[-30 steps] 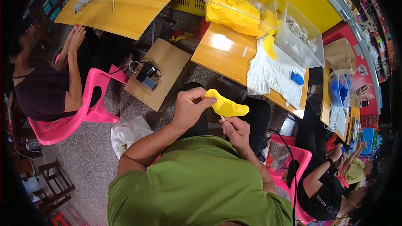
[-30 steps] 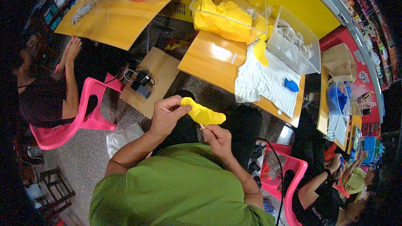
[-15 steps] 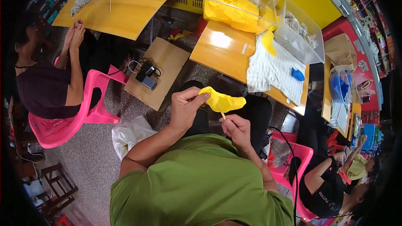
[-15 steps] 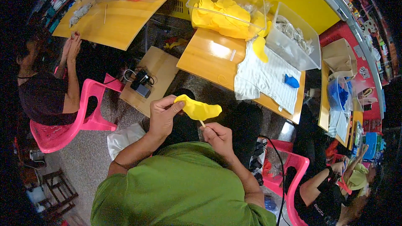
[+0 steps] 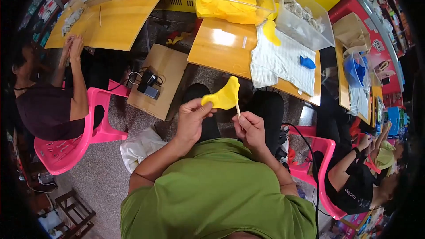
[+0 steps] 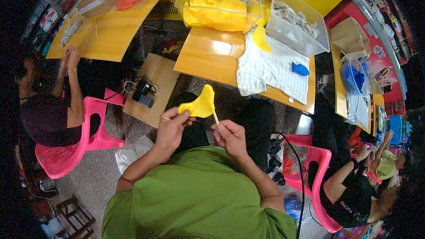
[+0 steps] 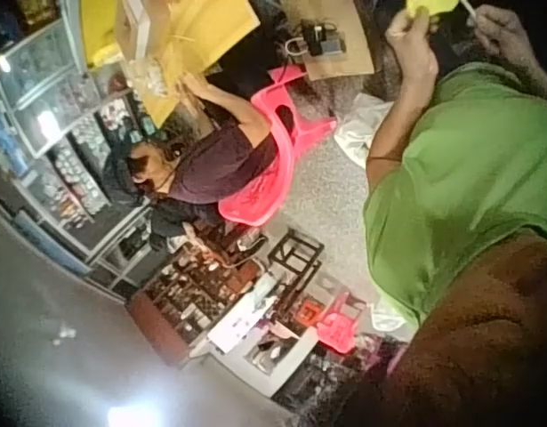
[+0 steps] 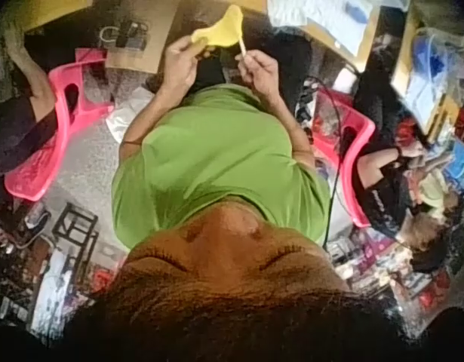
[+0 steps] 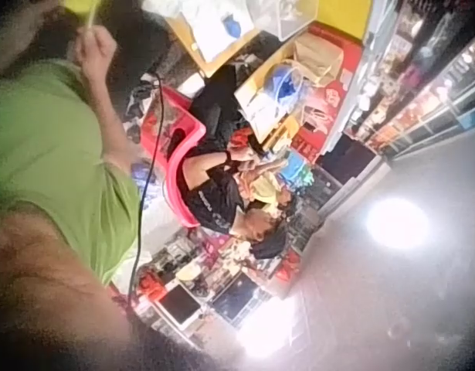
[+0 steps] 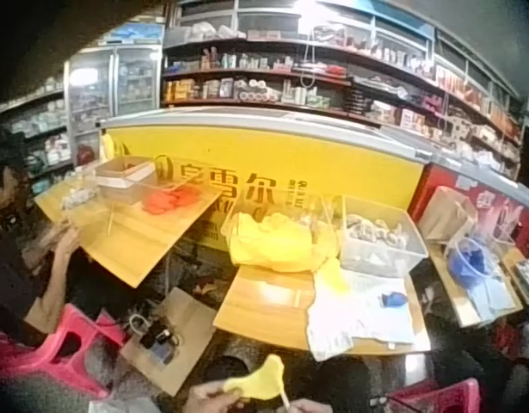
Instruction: Assembling and stuffing yellow plush toy parts in a workshop setting.
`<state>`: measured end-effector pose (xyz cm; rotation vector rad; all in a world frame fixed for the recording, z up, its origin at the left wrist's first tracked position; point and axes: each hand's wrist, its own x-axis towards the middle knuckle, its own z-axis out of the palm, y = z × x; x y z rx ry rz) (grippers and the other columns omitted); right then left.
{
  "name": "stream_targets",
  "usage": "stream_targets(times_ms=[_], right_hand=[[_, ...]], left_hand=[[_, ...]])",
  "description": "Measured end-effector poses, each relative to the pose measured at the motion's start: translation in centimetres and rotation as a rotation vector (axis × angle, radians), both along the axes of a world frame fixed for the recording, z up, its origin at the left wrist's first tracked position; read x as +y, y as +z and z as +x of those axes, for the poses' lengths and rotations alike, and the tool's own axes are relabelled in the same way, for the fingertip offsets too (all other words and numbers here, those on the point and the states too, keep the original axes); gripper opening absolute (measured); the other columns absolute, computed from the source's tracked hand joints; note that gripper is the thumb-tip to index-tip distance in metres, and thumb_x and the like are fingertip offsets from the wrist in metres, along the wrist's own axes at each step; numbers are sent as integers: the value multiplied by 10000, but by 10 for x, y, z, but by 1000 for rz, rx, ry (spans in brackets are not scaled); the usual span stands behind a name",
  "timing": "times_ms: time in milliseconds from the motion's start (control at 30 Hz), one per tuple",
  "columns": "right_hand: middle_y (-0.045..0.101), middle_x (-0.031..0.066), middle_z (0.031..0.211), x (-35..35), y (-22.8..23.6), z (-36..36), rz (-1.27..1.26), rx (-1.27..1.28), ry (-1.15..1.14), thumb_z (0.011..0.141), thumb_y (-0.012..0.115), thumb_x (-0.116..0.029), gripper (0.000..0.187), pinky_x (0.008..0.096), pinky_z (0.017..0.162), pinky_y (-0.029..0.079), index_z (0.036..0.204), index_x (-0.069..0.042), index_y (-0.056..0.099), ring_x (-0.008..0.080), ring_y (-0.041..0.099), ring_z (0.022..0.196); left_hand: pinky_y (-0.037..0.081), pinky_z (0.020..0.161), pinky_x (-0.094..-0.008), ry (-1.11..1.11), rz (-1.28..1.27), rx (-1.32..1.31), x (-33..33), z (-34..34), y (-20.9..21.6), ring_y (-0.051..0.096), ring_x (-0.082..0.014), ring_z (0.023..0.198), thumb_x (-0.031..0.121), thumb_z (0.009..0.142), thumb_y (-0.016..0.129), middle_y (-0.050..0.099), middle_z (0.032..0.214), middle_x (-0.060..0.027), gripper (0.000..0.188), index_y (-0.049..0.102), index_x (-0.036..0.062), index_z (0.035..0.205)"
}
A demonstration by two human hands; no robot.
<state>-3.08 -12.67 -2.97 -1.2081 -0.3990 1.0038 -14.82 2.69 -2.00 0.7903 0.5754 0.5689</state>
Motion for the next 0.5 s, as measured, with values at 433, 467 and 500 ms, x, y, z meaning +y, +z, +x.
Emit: stream_targets(times_ms=[433, 467, 500], right_hand=[[518, 2, 617, 0, 13, 2, -1, -22, 181, 931, 490, -105, 166, 182, 407, 267, 936, 2, 616, 33, 365, 451], [519, 4, 616, 0, 14, 1, -11, -21, 190, 930, 490, -103, 166, 181, 410, 267, 936, 3, 617, 34, 366, 453], [520, 7, 615, 0, 15, 1, -22, -22, 198, 928, 491, -101, 165, 180, 413, 267, 936, 4, 617, 35, 367, 456]], left_hand=[[389, 933, -327, -182, 920, 21, 46, 7, 32, 473, -218, 1114, 326, 819, 664, 457, 1217, -113, 460, 557, 29, 1154], [389, 929, -322, -150, 884, -81, 45, 13, 36, 475, -210, 1105, 342, 837, 641, 459, 1213, -110, 463, 550, 29, 1166], [407, 901, -297, -163, 892, -156, 45, 18, 35, 504, -182, 1050, 245, 872, 612, 503, 1149, -101, 361, 563, 15, 1146]])
